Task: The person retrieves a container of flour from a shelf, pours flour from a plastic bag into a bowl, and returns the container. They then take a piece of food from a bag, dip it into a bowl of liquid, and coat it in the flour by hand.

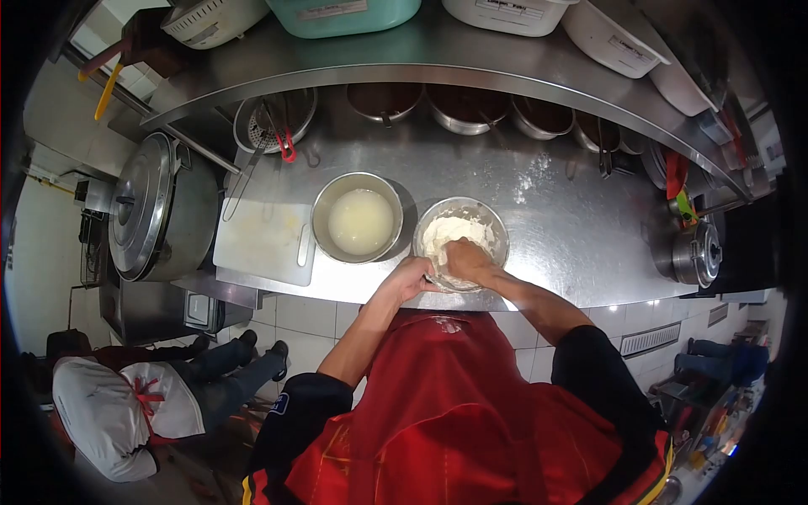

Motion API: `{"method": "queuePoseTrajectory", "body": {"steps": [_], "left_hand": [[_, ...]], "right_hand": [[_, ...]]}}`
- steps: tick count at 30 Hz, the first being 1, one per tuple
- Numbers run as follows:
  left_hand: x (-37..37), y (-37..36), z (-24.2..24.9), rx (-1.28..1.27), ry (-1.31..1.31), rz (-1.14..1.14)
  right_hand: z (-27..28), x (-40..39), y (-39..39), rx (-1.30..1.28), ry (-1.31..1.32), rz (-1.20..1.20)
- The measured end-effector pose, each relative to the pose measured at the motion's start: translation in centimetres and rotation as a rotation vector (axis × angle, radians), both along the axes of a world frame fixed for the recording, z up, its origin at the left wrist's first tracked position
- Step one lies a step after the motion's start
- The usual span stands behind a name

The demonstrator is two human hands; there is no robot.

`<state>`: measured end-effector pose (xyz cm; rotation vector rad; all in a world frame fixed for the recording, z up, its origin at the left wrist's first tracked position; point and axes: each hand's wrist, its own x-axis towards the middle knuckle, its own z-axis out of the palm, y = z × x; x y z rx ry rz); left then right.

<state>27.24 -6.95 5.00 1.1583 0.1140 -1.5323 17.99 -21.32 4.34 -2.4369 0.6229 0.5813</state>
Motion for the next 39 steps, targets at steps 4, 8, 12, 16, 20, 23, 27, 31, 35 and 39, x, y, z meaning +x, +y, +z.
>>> {"method": "queuePoseTrajectory", "body": {"steps": [4, 8, 12, 16, 20, 23, 27, 31, 35, 39], "left_hand": [[-0.3, 0.3, -0.1, 0.004, -0.024, -0.01], [-0.3, 0.4, -0.1, 0.013, -0.063, -0.042], [0.3, 0.1, -0.5, 0.0, -0.075, -0.045], [1.5, -0.2, -0.1, 0.04, -0.044, -0.012], [2.2, 0.1, -0.6, 0.005, 0.014, -0.036], [1.9, 0.0, -0.4, 0.039, -0.047, -0.047], [0.6, 0.2, -0.4, 0.066, -0.101, -0.048], [0.2, 0.3, -0.3, 0.046, -0.075, -0.067], [-0.1, 0.4, -0.3, 0.035, -0.057, -0.051], [0.1, 0.3, -0.5, 0.026, -0.034, -0.062]], "right_hand": [[0.4, -1.0, -0.6, -0.038, -0.194, -0.052], [-0.6, -1.3, 0.0, 0.01, -0.102, -0.049], [-3.0, -1.3, 1.8, 0.049, -0.169, 0.092], [0.0, -1.3, -0.6, 0.108, -0.025, 0.441], [0.7, -2.0, -3.5, 0.014, 0.028, 0.7], [0.2, -2.3, -3.3, -0.062, -0.045, 0.598], [1.4, -0.8, -1.6, -0.114, 0.053, 0.384], [-2.3, 0.0, -1.3, -0.018, -0.079, -0.047], [-3.3, -0.3, -2.2, 0.434, -0.177, -0.215], [-2.4, -1.2, -1.5, 0.215, -0.149, -0.29]]}}
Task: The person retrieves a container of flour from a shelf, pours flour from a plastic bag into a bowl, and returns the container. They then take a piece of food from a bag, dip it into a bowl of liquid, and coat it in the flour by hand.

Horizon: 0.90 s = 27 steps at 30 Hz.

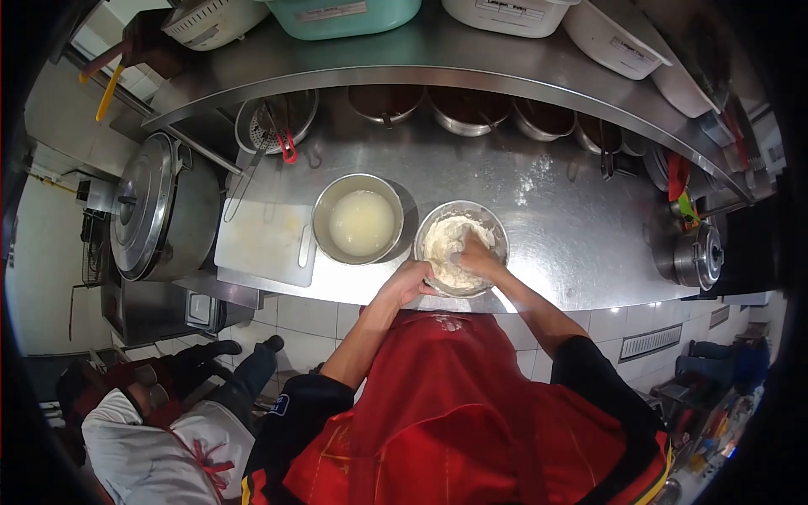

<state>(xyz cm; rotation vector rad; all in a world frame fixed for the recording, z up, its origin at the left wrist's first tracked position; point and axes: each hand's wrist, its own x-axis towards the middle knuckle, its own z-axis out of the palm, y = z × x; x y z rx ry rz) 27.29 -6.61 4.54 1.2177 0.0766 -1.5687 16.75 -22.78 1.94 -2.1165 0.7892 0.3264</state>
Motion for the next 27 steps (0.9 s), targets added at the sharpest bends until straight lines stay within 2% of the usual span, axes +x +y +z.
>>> {"method": "queuePoseTrajectory", "body": {"steps": [3, 5, 6, 7, 10, 11, 15, 18, 19, 22, 23, 26, 27], "left_hand": [[0.0, -0.1, 0.1, 0.013, -0.011, -0.001], [-0.2, 0.0, 0.0, 0.006, -0.013, 0.006], [-0.2, 0.0, 0.0, -0.008, -0.01, 0.011], [-0.2, 0.0, 0.1, -0.024, -0.009, 0.014], [-0.2, 0.0, 0.3, 0.0, -0.009, 0.017], [-0.2, 0.0, 0.5, -0.006, -0.01, 0.023], [0.1, -0.5, -0.2, 0.009, -0.032, 0.038], [1.1, -0.7, -0.3, 0.04, 0.009, 0.083], [1.3, -0.7, -0.2, 0.047, 0.036, 0.101], [1.9, -0.5, -0.3, -0.036, 0.102, 0.089], [1.9, -0.5, -0.3, -0.045, 0.105, 0.088], [1.5, -0.4, 0.1, -0.035, 0.096, 0.086], [1.3, -0.4, 0.7, -0.011, 0.076, 0.087]], "right_hand": [[2.0, -0.5, -1.7, 0.216, 0.076, -0.11], [-3.2, -1.9, -3.0, 0.408, -0.12, -0.162], [-3.5, -1.9, -2.9, 0.502, -0.222, -0.188], [-3.7, -1.9, -2.6, 0.326, -0.152, -0.146], [2.0, -2.0, -0.5, -0.371, -0.021, 0.206], [2.3, -2.4, 0.4, -0.394, -0.08, 0.217], [0.8, -0.8, 3.2, -0.225, 0.106, 0.492], [1.5, 0.1, 1.3, -0.05, 0.096, 0.68], [2.1, 0.1, 0.8, -0.132, 0.123, 0.778], [3.8, -0.1, 0.1, -0.114, 0.078, 0.782], [3.9, -0.3, 0.4, -0.166, -0.03, 0.754], [4.9, -0.1, 0.2, -0.116, 0.068, 0.749], [4.5, -0.2, 0.4, -0.18, 0.097, 0.687]]}}
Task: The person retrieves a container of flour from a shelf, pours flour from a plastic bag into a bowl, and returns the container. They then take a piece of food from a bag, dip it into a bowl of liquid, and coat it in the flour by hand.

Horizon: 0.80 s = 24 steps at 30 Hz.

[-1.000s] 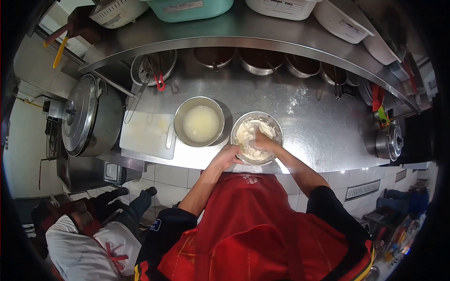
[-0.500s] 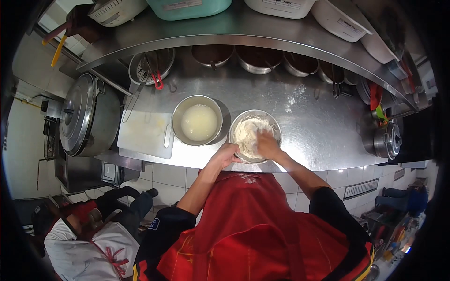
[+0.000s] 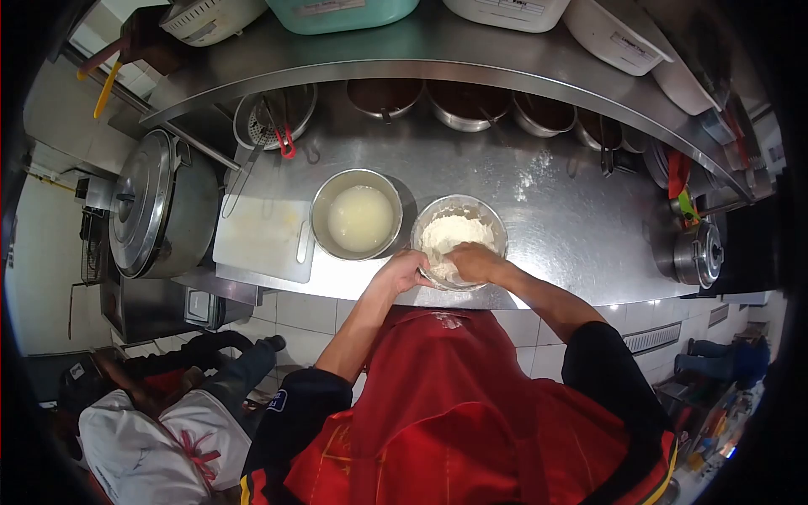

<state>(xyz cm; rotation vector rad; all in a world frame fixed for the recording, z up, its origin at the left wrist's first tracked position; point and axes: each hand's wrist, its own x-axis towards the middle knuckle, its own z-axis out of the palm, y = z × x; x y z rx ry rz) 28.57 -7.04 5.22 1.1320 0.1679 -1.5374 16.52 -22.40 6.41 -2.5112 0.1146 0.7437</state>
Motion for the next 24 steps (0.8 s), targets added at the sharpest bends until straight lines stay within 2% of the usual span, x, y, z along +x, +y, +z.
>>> {"method": "queuePoseTrajectory", "body": {"steps": [2, 5, 8, 11, 14, 16, 19, 20, 22, 24], "left_hand": [[-0.4, -0.2, 0.1, 0.039, -0.048, -0.019], [-1.1, -0.2, -0.6, 0.058, -0.107, -0.051], [-1.4, -0.2, -0.4, 0.036, -0.11, -0.048], [-1.6, 0.2, -0.3, 0.007, -0.121, -0.071], [-1.2, 0.1, -0.9, -0.004, -0.113, -0.07], [-0.9, -0.1, 0.0, 0.008, -0.114, -0.078], [-0.3, -0.4, -0.4, 0.092, -0.139, -0.068], [0.1, -0.3, -1.8, 0.068, -0.105, -0.058], [0.7, -0.2, -1.3, 0.039, -0.067, -0.061], [0.7, -0.3, -0.1, -0.025, -0.046, -0.081]], "right_hand": [[-1.6, 0.0, 0.4, -0.14, -0.005, -0.121], [-2.8, 0.8, 0.2, -0.169, -0.027, -0.199], [-2.0, 1.2, 0.2, -0.057, -0.127, -0.344], [-1.3, -0.2, 1.1, -0.144, -0.267, -0.216], [-0.1, -0.8, 0.9, -0.082, 0.009, -0.229], [-2.9, -1.1, 1.1, -0.033, -0.004, -0.136], [-2.4, -0.7, 0.5, 0.026, 0.04, 0.05], [-2.2, -0.7, -0.4, 0.044, 0.043, 0.124], [-0.4, -0.6, -1.3, 0.015, -0.007, 0.239], [-1.8, -0.9, -2.5, 0.03, -0.077, 0.26]]}}
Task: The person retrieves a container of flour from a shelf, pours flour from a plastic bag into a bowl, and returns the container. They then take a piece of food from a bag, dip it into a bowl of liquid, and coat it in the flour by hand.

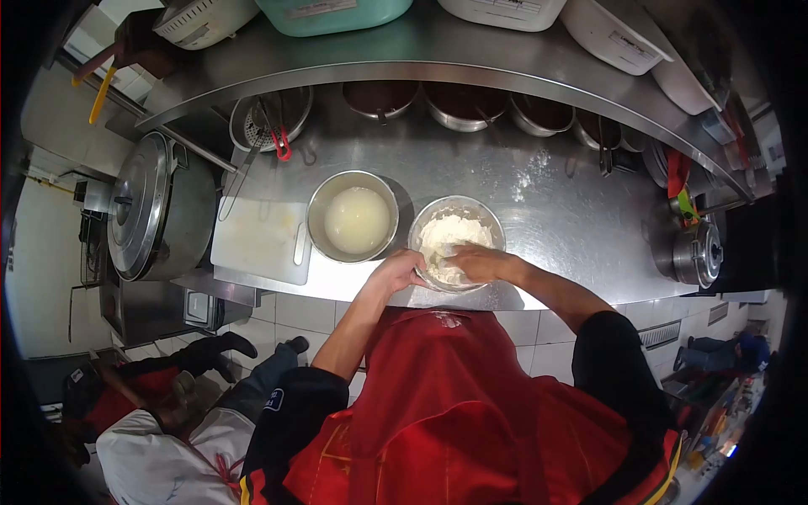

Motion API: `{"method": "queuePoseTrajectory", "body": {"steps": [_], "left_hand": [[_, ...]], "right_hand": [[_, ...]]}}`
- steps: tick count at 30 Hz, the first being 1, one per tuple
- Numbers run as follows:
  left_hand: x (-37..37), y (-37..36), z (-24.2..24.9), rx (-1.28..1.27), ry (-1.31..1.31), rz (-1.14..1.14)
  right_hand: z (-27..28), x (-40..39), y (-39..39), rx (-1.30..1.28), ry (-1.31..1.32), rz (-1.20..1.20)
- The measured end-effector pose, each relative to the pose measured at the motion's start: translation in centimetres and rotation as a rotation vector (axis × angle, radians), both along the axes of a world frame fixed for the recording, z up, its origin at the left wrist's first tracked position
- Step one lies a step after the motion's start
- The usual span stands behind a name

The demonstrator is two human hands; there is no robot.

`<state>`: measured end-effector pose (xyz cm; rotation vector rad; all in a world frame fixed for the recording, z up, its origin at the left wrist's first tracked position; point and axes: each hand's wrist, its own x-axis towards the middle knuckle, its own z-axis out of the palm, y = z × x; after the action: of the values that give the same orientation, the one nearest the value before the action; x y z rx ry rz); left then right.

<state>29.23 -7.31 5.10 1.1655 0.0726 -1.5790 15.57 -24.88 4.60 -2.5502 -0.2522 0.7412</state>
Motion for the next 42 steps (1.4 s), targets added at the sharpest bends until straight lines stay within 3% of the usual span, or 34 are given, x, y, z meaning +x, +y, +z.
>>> {"method": "queuePoseTrajectory", "body": {"steps": [4, 7, 10, 12, 14, 15, 17, 18, 21, 22, 25, 26, 29, 32, 35, 38, 42], "left_hand": [[-0.9, -0.1, 0.0, 0.064, -0.063, 0.033], [-1.5, 0.1, 0.5, 0.079, -0.072, 0.031], [-1.7, 0.0, 0.3, 0.06, -0.08, 0.038], [-2.0, 0.1, 0.4, 0.055, -0.107, 0.048], [-2.6, 0.3, 0.6, 0.052, -0.157, 0.079], [-2.9, 0.4, 0.6, 0.049, -0.182, 0.092], [-4.0, 1.6, -0.5, 0.097, -0.768, 0.039], [-4.3, 1.8, 0.0, 0.09, -1.008, 0.01], [-5.3, 1.9, 4.8, 0.099, -1.643, -0.04], [-5.1, 1.3, 5.3, 0.042, -1.771, -0.064], [-4.1, -0.8, 3.8, -0.217, -1.734, -0.238], [-4.2, -1.4, 3.4, -0.18, -1.776, -0.275], [-3.2, -2.7, 2.6, -0.179, -1.612, -0.442], [-2.0, -3.3, 2.8, -0.183, -1.482, -0.413], [-1.7, -3.7, 2.0, -0.139, -1.528, -0.511], [-1.3, -3.2, 2.5, -0.181, -1.59, -0.408], [-2.6, -1.2, 6.9, 0.196, -1.708, -0.159]], "right_hand": [[0.0, 0.2, 0.5, -0.122, -0.031, -0.134], [-0.1, 2.0, 1.3, -0.209, 0.102, -0.252], [0.6, 3.3, 1.2, -0.044, 0.119, -0.55], [-0.3, 3.5, 0.5, 0.132, 0.009, -0.578], [-3.9, 2.8, -0.3, 0.293, -0.07, -0.632], [-6.2, 2.0, -1.0, 0.499, 0.057, -0.772], [-9.0, 1.3, -2.4, 0.915, 0.312, -1.031], [-5.8, 1.3, -2.0, 1.194, 0.524, -1.226], [-2.8, 0.0, -0.5, 1.367, 0.363, -1.336], [-0.9, -0.6, -0.2, 1.456, 0.386, -1.43], [-7.3, -2.9, -1.9, 1.792, 0.282, -1.202], [-6.7, -3.0, -2.0, 1.927, 0.327, -1.138], [-6.0, -2.8, -2.3, 1.609, 0.181, -1.159], [-4.2, -1.7, -2.6, 0.958, 0.013, -0.874], [2.1, -1.5, -0.5, 0.5, -0.01, -0.796], [0.2, -1.3, 2.0, 0.023, -0.094, -0.566], [0.4, -1.2, 3.9, -0.101, 0.051, -0.356]]}}
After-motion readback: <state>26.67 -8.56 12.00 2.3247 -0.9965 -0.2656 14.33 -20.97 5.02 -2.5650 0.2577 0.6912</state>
